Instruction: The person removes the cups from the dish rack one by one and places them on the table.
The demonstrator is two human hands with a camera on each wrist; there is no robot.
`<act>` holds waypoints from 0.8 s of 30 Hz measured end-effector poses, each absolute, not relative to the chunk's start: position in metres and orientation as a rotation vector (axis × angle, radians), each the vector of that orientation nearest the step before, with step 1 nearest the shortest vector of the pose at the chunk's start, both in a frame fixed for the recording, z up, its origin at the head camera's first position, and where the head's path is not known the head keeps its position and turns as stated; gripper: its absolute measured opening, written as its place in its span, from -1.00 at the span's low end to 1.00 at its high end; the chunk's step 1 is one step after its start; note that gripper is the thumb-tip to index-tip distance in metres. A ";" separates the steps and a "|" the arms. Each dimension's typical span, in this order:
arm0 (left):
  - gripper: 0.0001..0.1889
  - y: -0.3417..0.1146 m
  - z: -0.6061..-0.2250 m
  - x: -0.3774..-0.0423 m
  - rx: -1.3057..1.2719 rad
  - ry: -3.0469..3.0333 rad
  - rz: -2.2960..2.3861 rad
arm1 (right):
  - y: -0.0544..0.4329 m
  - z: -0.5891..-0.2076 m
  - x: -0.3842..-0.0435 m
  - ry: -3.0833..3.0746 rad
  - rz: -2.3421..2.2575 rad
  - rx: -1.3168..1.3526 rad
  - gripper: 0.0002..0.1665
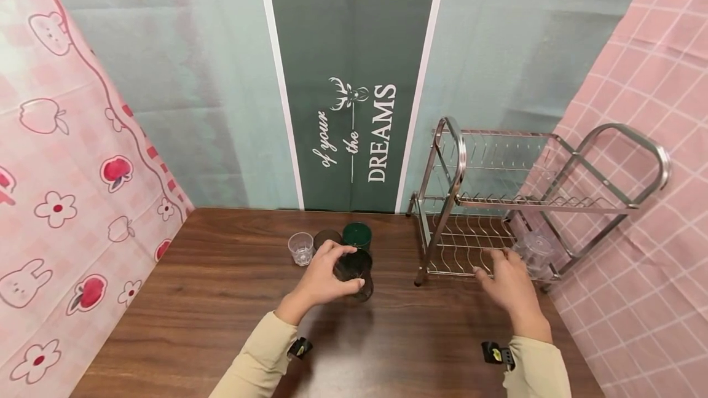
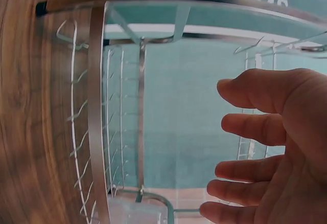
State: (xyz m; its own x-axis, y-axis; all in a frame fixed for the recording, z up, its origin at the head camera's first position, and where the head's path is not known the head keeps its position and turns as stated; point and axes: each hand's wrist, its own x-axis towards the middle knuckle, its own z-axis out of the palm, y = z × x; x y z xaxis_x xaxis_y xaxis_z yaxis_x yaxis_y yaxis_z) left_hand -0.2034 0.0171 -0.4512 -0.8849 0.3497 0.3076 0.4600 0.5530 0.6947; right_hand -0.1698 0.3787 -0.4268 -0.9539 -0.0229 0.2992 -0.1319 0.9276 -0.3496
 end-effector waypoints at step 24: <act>-0.37 -0.022 -0.454 -0.211 -0.508 -2.647 -1.113 | 0.437 -0.431 -0.183 -2.839 0.369 -0.302 -0.28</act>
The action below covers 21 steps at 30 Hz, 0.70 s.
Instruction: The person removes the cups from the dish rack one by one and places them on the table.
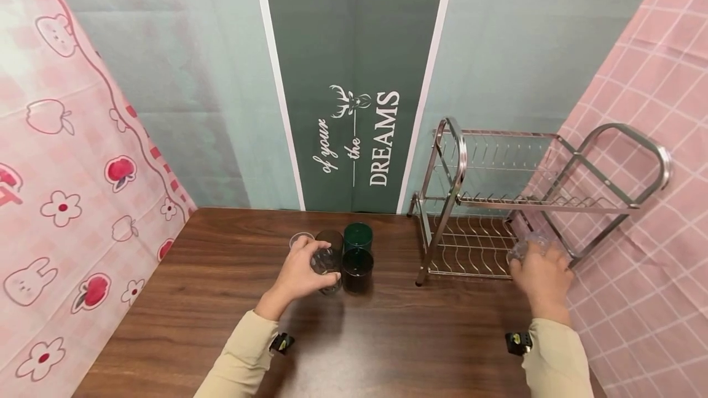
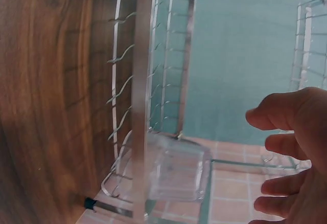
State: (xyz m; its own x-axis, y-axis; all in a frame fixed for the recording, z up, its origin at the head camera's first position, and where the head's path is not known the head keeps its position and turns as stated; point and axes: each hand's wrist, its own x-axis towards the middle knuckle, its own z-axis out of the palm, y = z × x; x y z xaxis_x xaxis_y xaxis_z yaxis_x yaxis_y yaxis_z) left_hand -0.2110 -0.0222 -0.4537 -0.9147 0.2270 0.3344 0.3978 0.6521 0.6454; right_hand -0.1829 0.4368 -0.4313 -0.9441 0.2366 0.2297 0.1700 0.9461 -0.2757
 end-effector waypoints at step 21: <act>-0.31 -0.031 -0.479 -0.221 -0.349 -2.668 -1.041 | 0.459 -0.445 -0.196 -2.880 0.428 -0.406 -0.17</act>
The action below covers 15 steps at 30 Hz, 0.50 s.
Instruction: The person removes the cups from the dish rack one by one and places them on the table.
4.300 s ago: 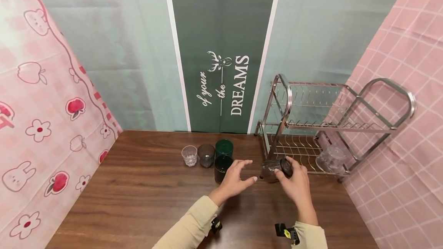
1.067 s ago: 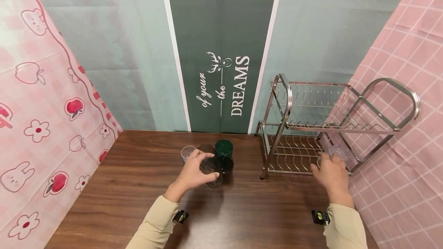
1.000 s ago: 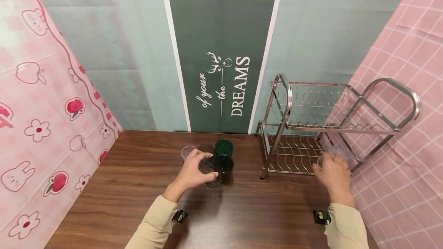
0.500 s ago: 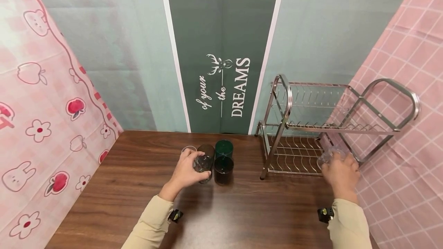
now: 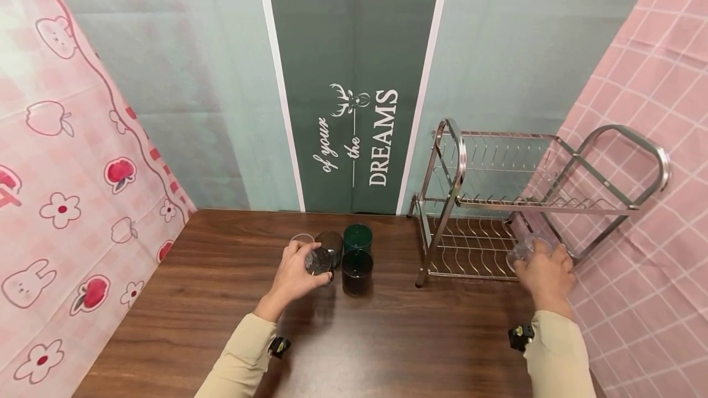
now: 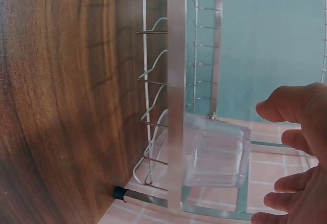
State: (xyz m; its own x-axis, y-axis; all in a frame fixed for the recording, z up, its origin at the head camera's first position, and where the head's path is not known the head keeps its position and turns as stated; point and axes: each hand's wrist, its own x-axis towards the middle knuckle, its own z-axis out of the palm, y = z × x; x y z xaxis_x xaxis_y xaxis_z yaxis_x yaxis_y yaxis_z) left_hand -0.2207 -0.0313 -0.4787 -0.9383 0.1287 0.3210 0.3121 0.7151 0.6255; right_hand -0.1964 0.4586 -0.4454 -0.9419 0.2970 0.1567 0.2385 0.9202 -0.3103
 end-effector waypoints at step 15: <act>-0.27 -0.027 -0.509 -0.235 -0.378 -2.755 -0.938 | 0.468 -0.458 -0.207 -2.905 0.486 -0.426 -0.15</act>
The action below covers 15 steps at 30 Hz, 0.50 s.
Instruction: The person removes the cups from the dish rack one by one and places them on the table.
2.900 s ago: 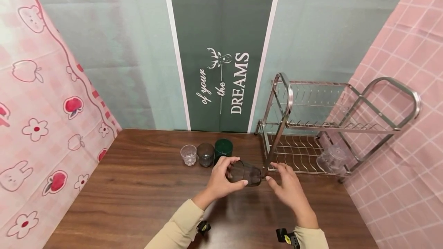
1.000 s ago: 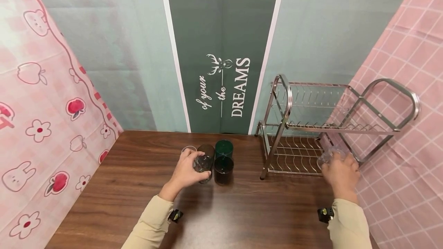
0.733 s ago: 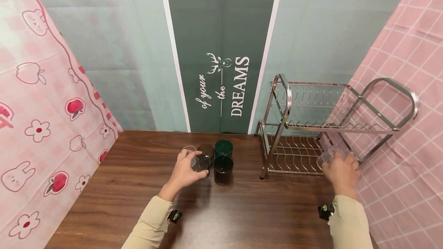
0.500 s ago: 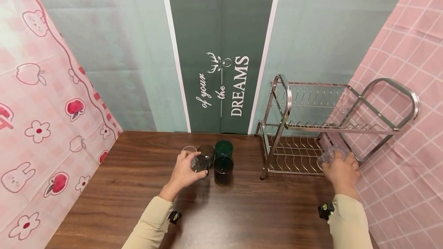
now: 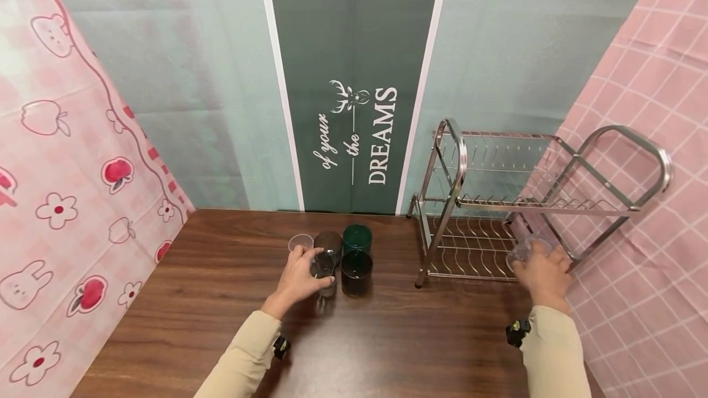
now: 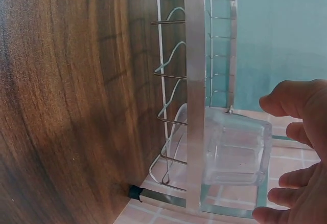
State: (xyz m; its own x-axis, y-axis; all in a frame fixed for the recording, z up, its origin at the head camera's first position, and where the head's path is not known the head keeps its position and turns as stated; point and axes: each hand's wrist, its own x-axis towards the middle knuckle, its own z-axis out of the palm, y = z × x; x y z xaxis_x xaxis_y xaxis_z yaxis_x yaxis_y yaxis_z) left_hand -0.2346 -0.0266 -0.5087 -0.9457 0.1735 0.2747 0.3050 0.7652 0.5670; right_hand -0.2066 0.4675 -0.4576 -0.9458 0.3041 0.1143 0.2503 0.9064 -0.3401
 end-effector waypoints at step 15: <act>-0.27 -0.020 -0.521 -0.238 -0.404 -2.742 -0.935 | 0.473 -0.469 -0.214 -2.949 0.524 -0.443 -0.16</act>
State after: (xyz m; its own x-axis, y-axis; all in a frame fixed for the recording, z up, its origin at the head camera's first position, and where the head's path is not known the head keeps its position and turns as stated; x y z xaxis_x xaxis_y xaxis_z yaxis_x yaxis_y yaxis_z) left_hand -0.2382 -0.0197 -0.5211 -0.9390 0.1871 0.2885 0.3244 0.7604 0.5627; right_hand -0.2139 0.4726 -0.4689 -0.9509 0.3035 0.0599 0.2642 0.8977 -0.3527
